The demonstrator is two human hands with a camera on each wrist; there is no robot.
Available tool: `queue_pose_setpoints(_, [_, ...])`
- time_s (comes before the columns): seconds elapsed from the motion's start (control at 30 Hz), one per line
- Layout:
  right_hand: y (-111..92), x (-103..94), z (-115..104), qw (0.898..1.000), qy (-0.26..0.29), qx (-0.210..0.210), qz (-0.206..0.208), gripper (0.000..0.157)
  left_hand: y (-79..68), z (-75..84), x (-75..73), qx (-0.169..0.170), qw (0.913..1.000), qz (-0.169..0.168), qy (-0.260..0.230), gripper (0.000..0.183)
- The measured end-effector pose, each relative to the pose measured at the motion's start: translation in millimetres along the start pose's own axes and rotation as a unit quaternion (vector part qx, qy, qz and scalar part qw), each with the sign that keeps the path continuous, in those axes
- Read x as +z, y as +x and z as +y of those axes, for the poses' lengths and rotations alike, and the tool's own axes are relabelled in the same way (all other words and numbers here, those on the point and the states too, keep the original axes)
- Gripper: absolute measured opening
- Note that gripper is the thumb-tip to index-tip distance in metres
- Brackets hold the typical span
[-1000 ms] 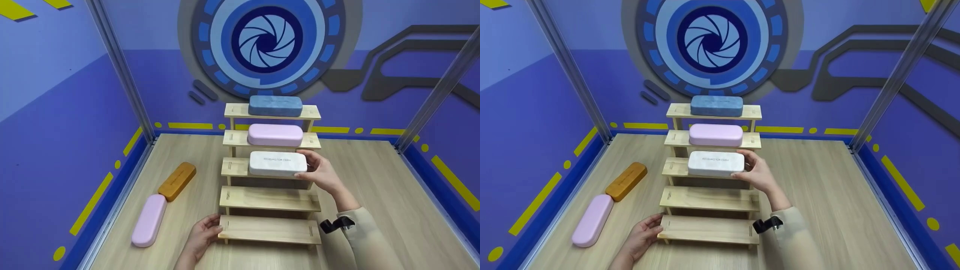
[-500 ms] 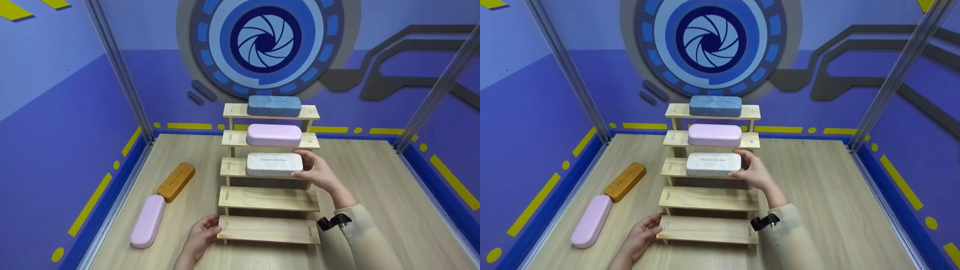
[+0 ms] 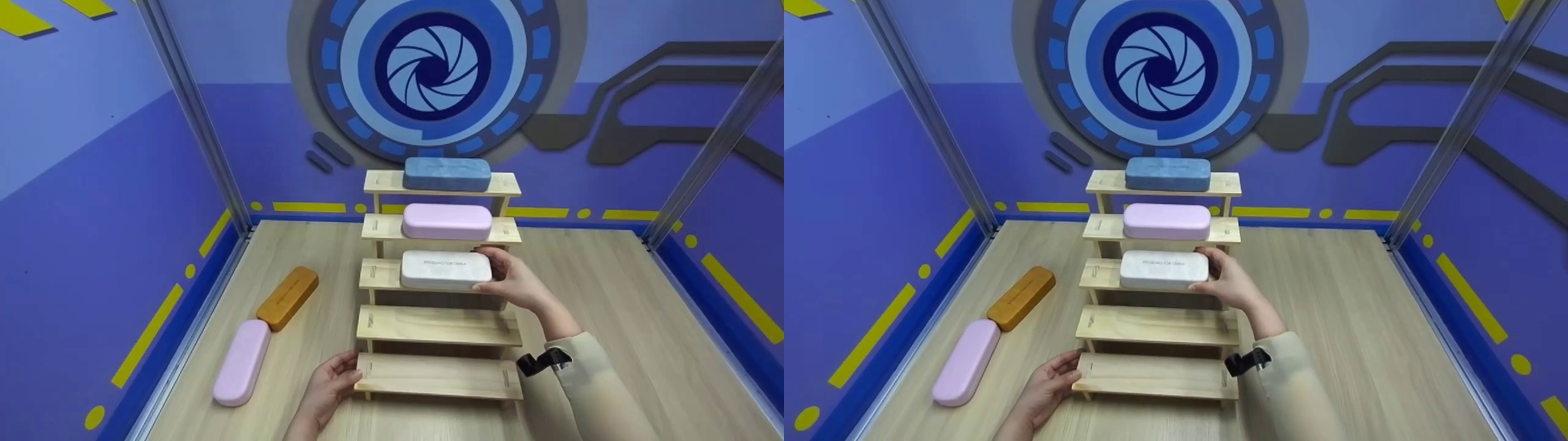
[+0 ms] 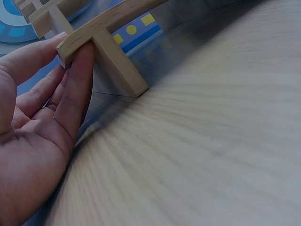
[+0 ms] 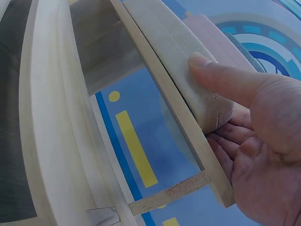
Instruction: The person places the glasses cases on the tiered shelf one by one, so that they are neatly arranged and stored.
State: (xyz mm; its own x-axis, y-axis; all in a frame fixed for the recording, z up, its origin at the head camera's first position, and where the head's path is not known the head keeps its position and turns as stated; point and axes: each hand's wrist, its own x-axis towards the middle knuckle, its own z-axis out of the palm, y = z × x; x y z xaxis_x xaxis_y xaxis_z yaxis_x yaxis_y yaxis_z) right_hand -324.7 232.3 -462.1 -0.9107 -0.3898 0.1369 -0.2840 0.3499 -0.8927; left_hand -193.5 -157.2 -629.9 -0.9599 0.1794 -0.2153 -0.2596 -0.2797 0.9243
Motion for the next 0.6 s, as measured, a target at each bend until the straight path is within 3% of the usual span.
queue_pose_setpoints(0.33, [-0.5,0.5,-1.7,1.000,-0.019,-0.003,-0.010,0.079,-1.3,-1.1,-0.1,0.002,1.0000,0.002,-0.008,0.059])
queue_pose_setpoints(0.6, [-3.7,-0.6,-3.0,1.000,-0.004,-0.010,-0.005,0.084,0.2,-0.5,-0.6,0.007,1.0000,0.001,0.001,0.060])
